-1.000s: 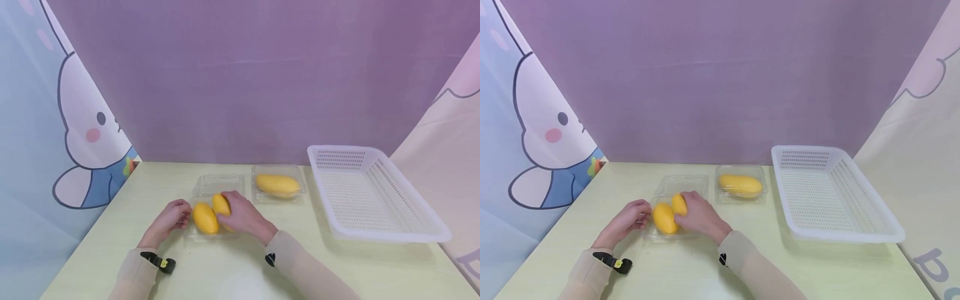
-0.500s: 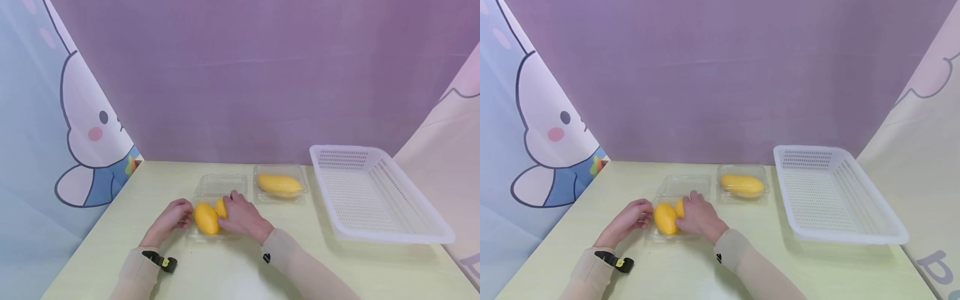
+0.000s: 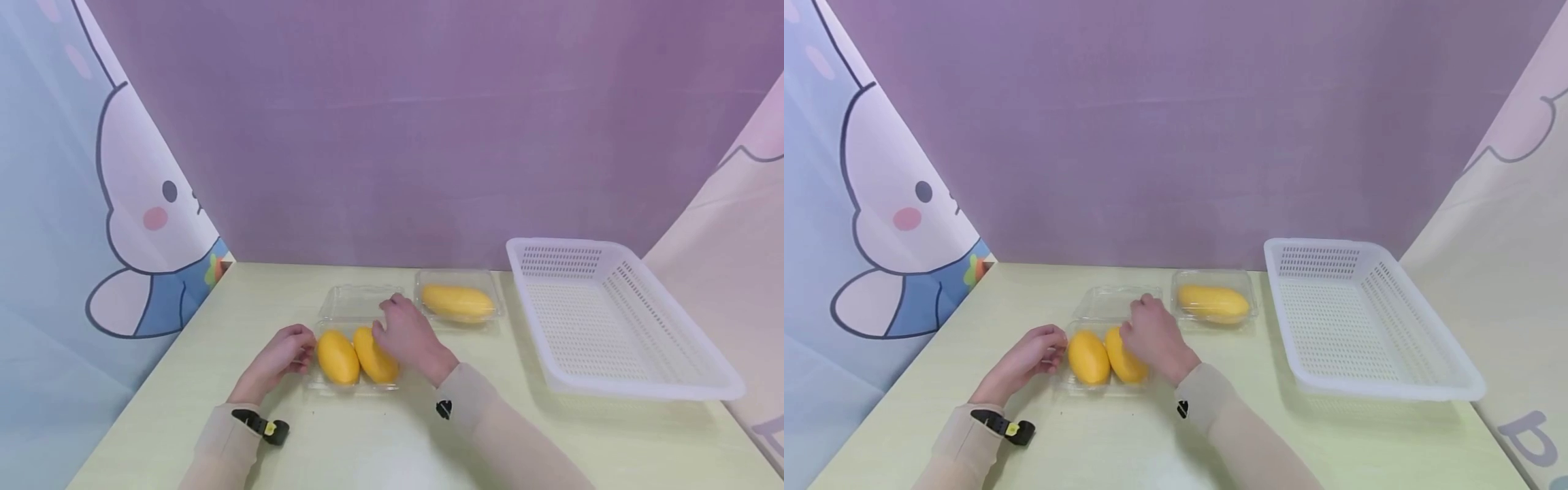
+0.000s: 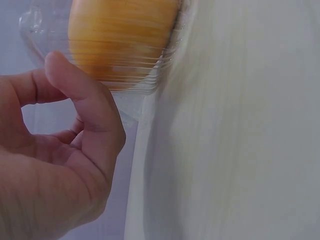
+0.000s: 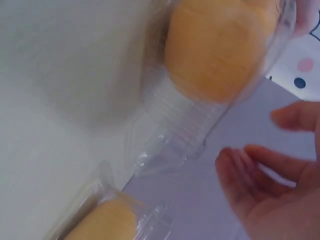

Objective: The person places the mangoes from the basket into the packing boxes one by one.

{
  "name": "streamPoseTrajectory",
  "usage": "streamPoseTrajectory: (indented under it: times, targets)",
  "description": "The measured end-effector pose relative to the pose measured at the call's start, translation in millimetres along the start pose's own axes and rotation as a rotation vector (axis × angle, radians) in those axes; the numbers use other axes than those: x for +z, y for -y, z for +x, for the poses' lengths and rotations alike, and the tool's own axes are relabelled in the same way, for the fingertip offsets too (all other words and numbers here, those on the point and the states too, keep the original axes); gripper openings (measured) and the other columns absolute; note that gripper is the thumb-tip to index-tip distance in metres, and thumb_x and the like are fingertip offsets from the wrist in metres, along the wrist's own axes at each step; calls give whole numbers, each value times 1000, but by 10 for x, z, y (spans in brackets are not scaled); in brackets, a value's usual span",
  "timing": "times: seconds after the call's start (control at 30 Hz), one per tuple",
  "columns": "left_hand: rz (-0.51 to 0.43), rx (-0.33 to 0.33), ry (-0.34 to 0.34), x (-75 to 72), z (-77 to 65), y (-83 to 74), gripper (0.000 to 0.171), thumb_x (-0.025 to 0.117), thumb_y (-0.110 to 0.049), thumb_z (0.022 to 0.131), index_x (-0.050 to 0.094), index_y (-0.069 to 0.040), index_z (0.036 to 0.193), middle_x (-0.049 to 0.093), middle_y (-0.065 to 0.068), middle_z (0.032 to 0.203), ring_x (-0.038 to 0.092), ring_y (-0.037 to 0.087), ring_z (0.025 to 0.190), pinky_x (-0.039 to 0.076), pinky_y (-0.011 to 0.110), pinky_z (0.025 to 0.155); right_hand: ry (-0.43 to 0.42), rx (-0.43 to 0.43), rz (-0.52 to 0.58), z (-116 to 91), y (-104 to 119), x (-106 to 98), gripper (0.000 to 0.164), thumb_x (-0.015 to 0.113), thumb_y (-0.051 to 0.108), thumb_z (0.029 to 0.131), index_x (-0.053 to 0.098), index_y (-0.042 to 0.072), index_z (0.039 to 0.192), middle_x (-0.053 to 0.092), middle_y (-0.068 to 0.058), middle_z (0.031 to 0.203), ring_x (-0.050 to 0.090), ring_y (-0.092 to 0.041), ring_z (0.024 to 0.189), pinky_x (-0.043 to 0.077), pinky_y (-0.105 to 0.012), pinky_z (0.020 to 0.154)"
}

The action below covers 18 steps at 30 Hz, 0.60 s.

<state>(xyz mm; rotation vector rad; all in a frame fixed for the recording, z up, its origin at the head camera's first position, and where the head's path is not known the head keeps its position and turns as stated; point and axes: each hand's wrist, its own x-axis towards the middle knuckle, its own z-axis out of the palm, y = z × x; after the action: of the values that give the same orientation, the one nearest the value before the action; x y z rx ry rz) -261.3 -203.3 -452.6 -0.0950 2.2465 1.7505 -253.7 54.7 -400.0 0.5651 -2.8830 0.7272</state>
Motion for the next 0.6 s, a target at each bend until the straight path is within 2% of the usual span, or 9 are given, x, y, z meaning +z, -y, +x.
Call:
streamPoseTrajectory:
  times: [0.07,0.17,0.27,0.33,0.43,0.53,0.6]
  targets:
    - [3,1,0,0,1,-1,13,50,-12,96,52,1,101,52,9,82,51,20,65,49,28,56,-43,56,-1,8,-22,-26,35,61,20,97,66,-9,117,64,-20,114,62,-34,101,54,-45,91]
    - [3,1,-2,0,1,-2,13,50,-11,96,51,0,101,52,9,82,51,19,65,49,28,55,-61,136,4,-2,-49,-34,27,62,19,96,66,-7,96,62,-18,95,60,-31,85,54,-43,79]
    - [1,-1,-2,-2,0,-4,12,50,-11,96,51,0,100,51,9,82,50,19,64,48,27,54,-19,209,59,-19,-81,-10,30,61,20,96,58,0,74,54,-11,75,54,-26,73,49,-39,68]
    - [-2,-1,-1,-3,-1,-5,11,49,-10,96,51,0,100,51,9,81,50,19,64,48,27,54,11,262,112,-21,-113,22,34,61,20,96,52,6,66,47,-7,68,50,-23,66,45,-36,62]
    - [-4,1,2,-5,-2,-3,11,49,-10,95,51,0,99,51,9,80,50,19,63,48,27,53,45,340,233,-2,-172,83,34,62,19,95,49,8,65,41,-3,64,43,-19,58,39,-30,54]
    - [-7,4,2,-9,-7,-4,10,49,-9,95,51,0,98,50,8,78,49,19,62,47,27,53,42,379,312,33,-231,147,23,64,17,93,58,1,77,52,-8,71,45,-18,59,41,-29,53]
    - [-10,8,3,-12,-15,-8,9,49,-9,95,50,0,98,50,8,77,49,19,62,47,27,52,30,399,347,56,-260,179,22,65,16,91,64,-6,92,63,-16,86,53,-21,66,49,-33,60]
